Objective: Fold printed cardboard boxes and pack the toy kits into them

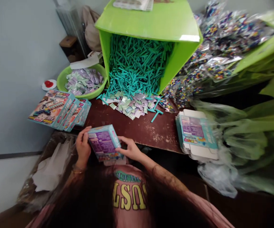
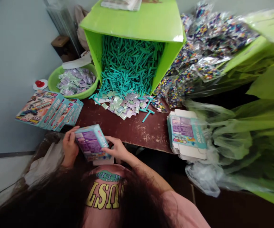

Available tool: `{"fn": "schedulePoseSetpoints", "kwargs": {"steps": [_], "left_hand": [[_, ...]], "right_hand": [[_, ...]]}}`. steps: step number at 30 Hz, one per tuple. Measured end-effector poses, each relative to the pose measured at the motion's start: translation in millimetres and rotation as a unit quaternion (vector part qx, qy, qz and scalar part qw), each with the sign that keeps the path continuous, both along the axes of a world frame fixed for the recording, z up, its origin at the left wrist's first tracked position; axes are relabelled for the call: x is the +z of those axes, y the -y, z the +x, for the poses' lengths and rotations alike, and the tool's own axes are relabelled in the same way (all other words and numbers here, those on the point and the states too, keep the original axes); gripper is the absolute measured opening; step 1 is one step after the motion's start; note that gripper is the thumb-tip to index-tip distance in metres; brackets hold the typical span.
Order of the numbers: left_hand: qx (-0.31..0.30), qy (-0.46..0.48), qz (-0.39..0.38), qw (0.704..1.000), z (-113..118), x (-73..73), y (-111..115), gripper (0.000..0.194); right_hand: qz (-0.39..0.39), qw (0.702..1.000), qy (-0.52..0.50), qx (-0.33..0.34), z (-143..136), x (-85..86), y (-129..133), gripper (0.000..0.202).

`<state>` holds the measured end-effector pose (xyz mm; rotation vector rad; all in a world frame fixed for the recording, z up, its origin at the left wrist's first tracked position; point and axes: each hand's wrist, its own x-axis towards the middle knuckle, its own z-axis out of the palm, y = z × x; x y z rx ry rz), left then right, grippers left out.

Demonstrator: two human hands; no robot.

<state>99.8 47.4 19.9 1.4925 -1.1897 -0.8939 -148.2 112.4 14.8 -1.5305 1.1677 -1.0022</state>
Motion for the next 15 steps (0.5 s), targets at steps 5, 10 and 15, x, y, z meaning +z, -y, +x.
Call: {"fn": "schedulePoseSetpoints", "kwargs": {"steps": [5, 10, 15], "left_hand": [[0.021, -0.081, -0.129, 0.988, -8.0, 26.1, 48.8, 0.036], [-0.155, 0.263, -0.157, 0.939, -59.1, -3.4, 35.8, 0.041], [-0.415, 0.474, -0.125, 0.766, -119.0, -47.3, -16.6, 0.07]], "right_hand": [[-0.17, 0.962, -0.208, -0.044, 18.7, 27.2, 13.9, 0.046], [-0.115, 0.951, -0.283, -0.044, -33.0, -38.0, 64.1, 0.031], [-0.022, 0.838, -0.466, -0.283, -140.7, -75.6, 71.2, 0.043]]}}
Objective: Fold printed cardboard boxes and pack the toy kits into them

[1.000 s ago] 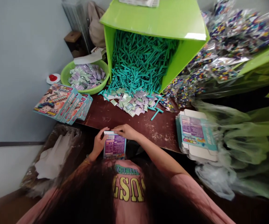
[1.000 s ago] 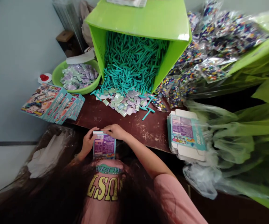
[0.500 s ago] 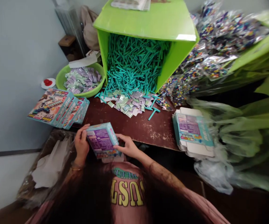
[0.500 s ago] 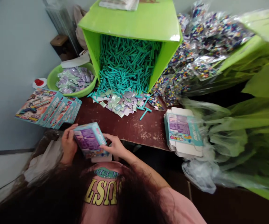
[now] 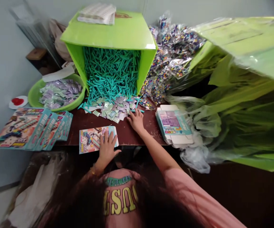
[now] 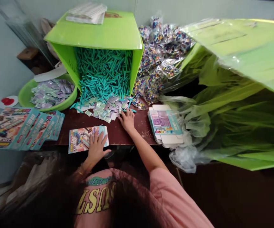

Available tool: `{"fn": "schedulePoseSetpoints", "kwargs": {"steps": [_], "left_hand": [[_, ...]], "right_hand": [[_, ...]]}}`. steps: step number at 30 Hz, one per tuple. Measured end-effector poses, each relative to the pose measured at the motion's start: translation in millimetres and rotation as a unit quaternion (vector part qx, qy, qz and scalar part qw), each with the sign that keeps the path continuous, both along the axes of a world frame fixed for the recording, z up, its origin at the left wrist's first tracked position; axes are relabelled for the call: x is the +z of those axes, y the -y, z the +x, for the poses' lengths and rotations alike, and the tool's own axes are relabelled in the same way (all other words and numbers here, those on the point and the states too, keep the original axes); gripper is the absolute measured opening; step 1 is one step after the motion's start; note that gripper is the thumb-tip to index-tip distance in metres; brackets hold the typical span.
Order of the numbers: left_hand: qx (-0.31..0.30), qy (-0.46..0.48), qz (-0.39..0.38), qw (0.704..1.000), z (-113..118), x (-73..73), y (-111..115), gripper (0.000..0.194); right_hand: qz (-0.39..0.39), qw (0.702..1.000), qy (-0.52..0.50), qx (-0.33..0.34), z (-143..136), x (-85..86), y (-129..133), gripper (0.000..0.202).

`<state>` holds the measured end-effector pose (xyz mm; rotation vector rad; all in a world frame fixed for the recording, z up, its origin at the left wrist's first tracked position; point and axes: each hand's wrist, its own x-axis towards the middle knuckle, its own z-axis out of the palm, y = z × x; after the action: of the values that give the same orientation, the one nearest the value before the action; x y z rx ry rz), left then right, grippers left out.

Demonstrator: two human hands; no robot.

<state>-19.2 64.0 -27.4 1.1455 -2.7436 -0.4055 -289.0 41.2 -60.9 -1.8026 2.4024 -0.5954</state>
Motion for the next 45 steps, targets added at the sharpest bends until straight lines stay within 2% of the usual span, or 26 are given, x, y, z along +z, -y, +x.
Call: {"fn": "schedulePoseSetpoints", "kwargs": {"steps": [2, 4, 6, 8, 10, 14, 16, 18, 20, 23, 25, 27, 29, 31, 33, 35, 37, 38, 40, 42, 45], "left_hand": [[-0.03, 0.024, -0.019, 0.999, -0.8, -10.7, -7.2, 0.066], [-0.071, 0.002, -0.038, 0.997, 9.0, -16.7, -4.0, 0.06], [-0.117, -0.056, -0.061, 0.99, 21.6, -16.9, 5.3, 0.05], [-0.131, -0.128, -0.086, 0.979, 31.6, -9.6, 17.4, 0.041], [-0.094, -0.204, -0.099, 0.969, 38.5, 4.8, 29.7, 0.035], [0.073, -0.325, -0.088, 0.939, 50.5, 39.5, 46.9, 0.03], [0.148, -0.356, -0.08, 0.919, 55.7, 50.4, 50.2, 0.032], [0.194, -0.369, -0.071, 0.906, 57.4, 55.4, 51.6, 0.035], [0.195, -0.374, -0.063, 0.905, 55.2, 57.5, 52.4, 0.036], [0.159, -0.379, -0.05, 0.91, 50.3, 61.5, 53.4, 0.034], [0.161, -0.382, -0.047, 0.909, 51.0, 65.2, 53.1, 0.034], [0.19, -0.389, -0.048, 0.9, 55.7, 68.2, 51.9, 0.037], [0.231, -0.394, -0.047, 0.888, 62.1, 70.6, 50.6, 0.04], [0.266, -0.393, -0.043, 0.879, 66.7, 73.1, 50.6, 0.042], [0.28, -0.393, -0.042, 0.875, 67.2, 76.1, 52.7, 0.044], [0.27, -0.39, -0.043, 0.879, 63.5, 79.0, 55.7, 0.044], [0.255, -0.386, -0.038, 0.886, 58.5, 80.9, 57.3, 0.045], [0.255, -0.386, -0.036, 0.886, 56.7, 81.1, 57.2, 0.045], [0.273, -0.395, -0.032, 0.876, 56.8, 79.9, 55.0, 0.045], [0.299, -0.401, -0.029, 0.865, 62.4, 77.1, 51.7, 0.046], [0.331, -0.398, -0.025, 0.855, 78.6, 73.5, 49.8, 0.05]], "right_hand": [[0.008, 0.998, -0.03, 0.047, -13.1, -4.1, -13.0, 0.043], [0.016, 0.992, -0.045, 0.119, -8.0, -5.8, -22.0, 0.041], [0.028, 0.985, -0.052, 0.159, 4.8, -6.2, -22.5, 0.045], [0.046, 0.985, -0.053, 0.16, 16.8, -5.8, -19.9, 0.052], [0.056, 0.983, -0.049, 0.167, 25.0, -5.3, -24.2, 0.056], [0.037, 0.973, -0.024, 0.225, 28.1, -7.6, -54.3, 0.053], [0.026, 0.981, -0.006, 0.194, 20.0, -8.1, -56.3, 0.046], [0.015, 0.992, -0.006, 0.123, 5.4, -7.2, -37.4, 0.045], [0.012, 0.997, -0.023, 0.067, -11.7, -7.2, -4.8, 0.047], [0.02, 0.997, -0.033, 0.071, -32.7, -11.6, 35.9, 0.034], [0.011, 0.996, -0.022, 0.09, -40.9, -14.6, 43.8, 0.024], [-0.019, 0.998, 0.005, 0.067, -43.5, -11.9, 38.9, 0.021], [-0.081, 0.995, 0.054, 0.012, -36.9, 2.6, 30.6, 0.021], [-0.164, 0.98, 0.112, -0.007, -15.1, 30.9, 26.2, 0.022], [-0.224, 0.961, 0.149, 0.063, 23.9, 66.6, 28.1, 0.022], [-0.233, 0.942, 0.148, 0.192, 71.7, 96.3, 35.1, 0.02], [-0.216, 0.928, 0.136, 0.273, 111.2, 106.2, 44.5, 0.025], [-0.2, 0.929, 0.138, 0.278, 122.7, 101.9, 48.8, 0.029], [-0.144, 0.947, 0.153, 0.245, 125.0, 77.4, 52.9, 0.033], [-0.062, 0.963, 0.143, 0.219, 105.8, 42.7, 46.4, 0.032], [0.027, 0.967, 0.067, 0.243, 67.9, 0.0, 16.0, 0.041]]}}
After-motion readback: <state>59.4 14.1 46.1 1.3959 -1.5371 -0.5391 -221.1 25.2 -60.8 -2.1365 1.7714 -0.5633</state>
